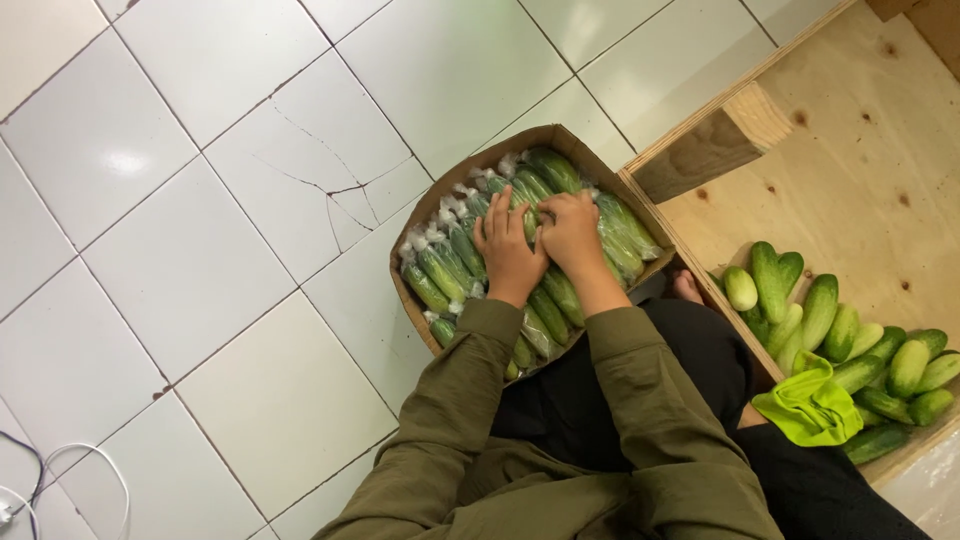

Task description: Packaging cucumbers into individual plastic bags and tying them closed

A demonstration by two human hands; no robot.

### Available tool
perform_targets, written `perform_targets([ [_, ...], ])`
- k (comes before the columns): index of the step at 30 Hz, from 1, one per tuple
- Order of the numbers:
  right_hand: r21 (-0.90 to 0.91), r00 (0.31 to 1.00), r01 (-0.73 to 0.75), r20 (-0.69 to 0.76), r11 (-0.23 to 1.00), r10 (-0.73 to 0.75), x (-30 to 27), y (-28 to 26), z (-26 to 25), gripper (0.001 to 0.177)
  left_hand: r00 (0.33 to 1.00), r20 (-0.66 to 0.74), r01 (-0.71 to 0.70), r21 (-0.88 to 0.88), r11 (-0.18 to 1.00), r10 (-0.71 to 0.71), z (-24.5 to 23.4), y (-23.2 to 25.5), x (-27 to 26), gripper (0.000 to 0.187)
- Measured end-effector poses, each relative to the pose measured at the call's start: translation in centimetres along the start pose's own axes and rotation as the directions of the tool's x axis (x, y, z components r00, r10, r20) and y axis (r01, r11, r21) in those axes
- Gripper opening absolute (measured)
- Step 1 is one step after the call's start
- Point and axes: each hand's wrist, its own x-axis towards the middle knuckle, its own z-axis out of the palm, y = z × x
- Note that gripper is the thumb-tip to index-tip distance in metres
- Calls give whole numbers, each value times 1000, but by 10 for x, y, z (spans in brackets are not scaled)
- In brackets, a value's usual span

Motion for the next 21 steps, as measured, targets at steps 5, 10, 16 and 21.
perform_targets([
  [5, 192, 995, 103, -29, 976, -100, -1, 39, 32, 19, 1000, -11, 15, 15, 1000, -15, 8, -5, -4, 41],
  [10, 224, 986, 164, -38, 961, -159, 2, 39, 31, 24, 999, -36, 41, 3, 999, -40, 15, -11, -5, 43],
  [16, 132, 989, 145, 21, 981, -149, -8, 20, 8, 35, 998, -68, 6, 2, 1000, -6, 8, -6, -3, 45],
  [21, 230, 983, 23, -183, 973, 20, -26, 7, -50, 38, 957, -261, -155, -87, 984, 128, 1, 6, -8, 37],
])
